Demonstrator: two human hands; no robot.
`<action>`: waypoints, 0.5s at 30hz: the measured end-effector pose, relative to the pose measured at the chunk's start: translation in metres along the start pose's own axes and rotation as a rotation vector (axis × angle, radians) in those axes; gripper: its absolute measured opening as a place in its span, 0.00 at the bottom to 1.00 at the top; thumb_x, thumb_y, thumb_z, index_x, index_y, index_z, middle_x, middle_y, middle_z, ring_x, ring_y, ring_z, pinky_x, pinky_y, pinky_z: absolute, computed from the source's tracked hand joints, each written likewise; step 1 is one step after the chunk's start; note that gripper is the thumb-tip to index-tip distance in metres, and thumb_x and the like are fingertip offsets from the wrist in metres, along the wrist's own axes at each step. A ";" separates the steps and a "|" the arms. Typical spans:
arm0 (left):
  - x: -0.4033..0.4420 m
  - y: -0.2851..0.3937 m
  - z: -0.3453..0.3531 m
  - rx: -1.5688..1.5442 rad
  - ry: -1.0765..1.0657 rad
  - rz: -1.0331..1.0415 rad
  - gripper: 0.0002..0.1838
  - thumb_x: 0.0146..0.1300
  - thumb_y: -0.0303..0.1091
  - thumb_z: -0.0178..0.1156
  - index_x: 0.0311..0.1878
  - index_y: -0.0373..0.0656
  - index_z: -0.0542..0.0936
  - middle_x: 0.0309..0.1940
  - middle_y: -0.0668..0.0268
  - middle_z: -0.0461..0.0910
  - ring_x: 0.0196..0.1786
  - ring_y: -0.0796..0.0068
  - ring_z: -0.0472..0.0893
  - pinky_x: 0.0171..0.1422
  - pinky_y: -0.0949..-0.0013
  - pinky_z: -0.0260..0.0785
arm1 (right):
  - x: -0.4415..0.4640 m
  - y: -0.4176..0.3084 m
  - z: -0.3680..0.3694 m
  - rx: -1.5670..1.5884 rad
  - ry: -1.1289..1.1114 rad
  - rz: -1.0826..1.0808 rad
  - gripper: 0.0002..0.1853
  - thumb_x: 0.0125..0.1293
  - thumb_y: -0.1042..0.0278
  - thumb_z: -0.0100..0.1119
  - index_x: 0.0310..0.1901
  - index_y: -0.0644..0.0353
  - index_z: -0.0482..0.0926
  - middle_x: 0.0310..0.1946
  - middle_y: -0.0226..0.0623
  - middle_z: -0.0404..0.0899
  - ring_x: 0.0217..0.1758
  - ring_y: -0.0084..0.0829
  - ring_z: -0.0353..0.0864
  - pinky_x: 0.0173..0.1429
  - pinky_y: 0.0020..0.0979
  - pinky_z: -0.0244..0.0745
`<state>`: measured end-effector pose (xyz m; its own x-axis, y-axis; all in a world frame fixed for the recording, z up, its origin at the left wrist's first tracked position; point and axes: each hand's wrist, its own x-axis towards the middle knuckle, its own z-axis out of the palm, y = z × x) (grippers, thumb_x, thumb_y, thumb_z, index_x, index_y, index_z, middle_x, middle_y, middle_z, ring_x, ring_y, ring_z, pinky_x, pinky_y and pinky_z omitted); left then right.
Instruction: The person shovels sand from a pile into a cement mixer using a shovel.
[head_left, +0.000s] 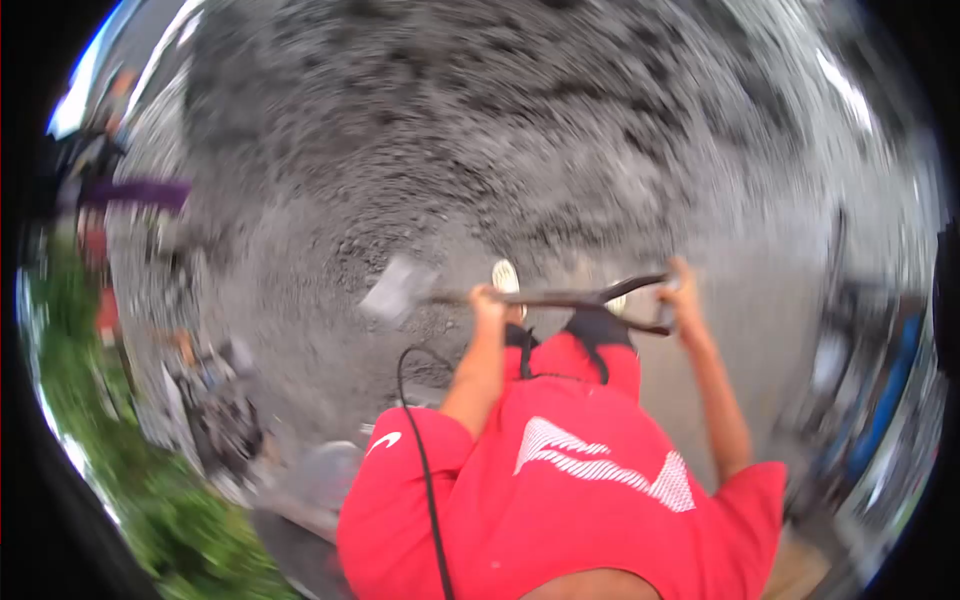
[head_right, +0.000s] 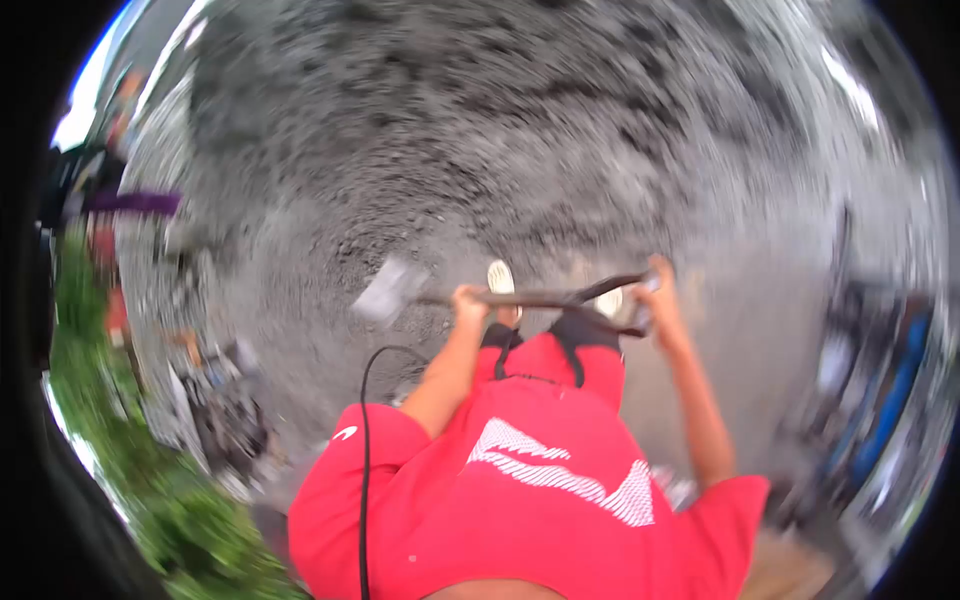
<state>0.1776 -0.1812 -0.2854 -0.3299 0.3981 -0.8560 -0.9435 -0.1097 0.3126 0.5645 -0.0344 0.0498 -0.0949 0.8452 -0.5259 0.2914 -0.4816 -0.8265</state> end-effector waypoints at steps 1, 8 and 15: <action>-0.026 -0.058 0.042 0.139 0.002 -0.073 0.07 0.42 0.38 0.52 0.19 0.47 0.69 0.20 0.62 0.72 0.28 0.63 0.71 0.43 0.51 0.65 | -0.029 0.018 -0.050 0.030 0.135 0.018 0.34 0.51 0.71 0.57 0.63 0.57 0.60 0.51 0.41 0.66 0.49 0.31 0.68 0.52 0.30 0.67; -0.181 -0.297 0.234 0.355 -0.146 -0.623 0.09 0.45 0.32 0.54 0.16 0.49 0.65 0.12 0.70 0.64 0.16 0.70 0.65 0.25 0.66 0.65 | -0.236 -0.081 -0.131 -0.875 0.672 -0.234 0.26 0.53 0.67 0.49 0.57 0.59 0.69 0.55 0.42 0.67 0.55 0.39 0.69 0.62 0.36 0.60; -0.228 -0.307 0.305 0.352 -0.295 -0.929 0.11 0.47 0.28 0.52 0.14 0.47 0.63 0.12 0.71 0.65 0.17 0.75 0.67 0.28 0.69 0.67 | -0.262 -0.134 -0.101 -0.683 0.680 -0.612 0.15 0.53 0.61 0.44 0.21 0.63 0.76 0.20 0.42 0.76 0.28 0.41 0.76 0.46 0.46 0.72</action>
<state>0.5515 0.0390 -0.0603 0.5887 0.4020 -0.7013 -0.7443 0.6081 -0.2762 0.6466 -0.1674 0.3189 0.0754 0.9452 0.3176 0.8503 0.1053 -0.5156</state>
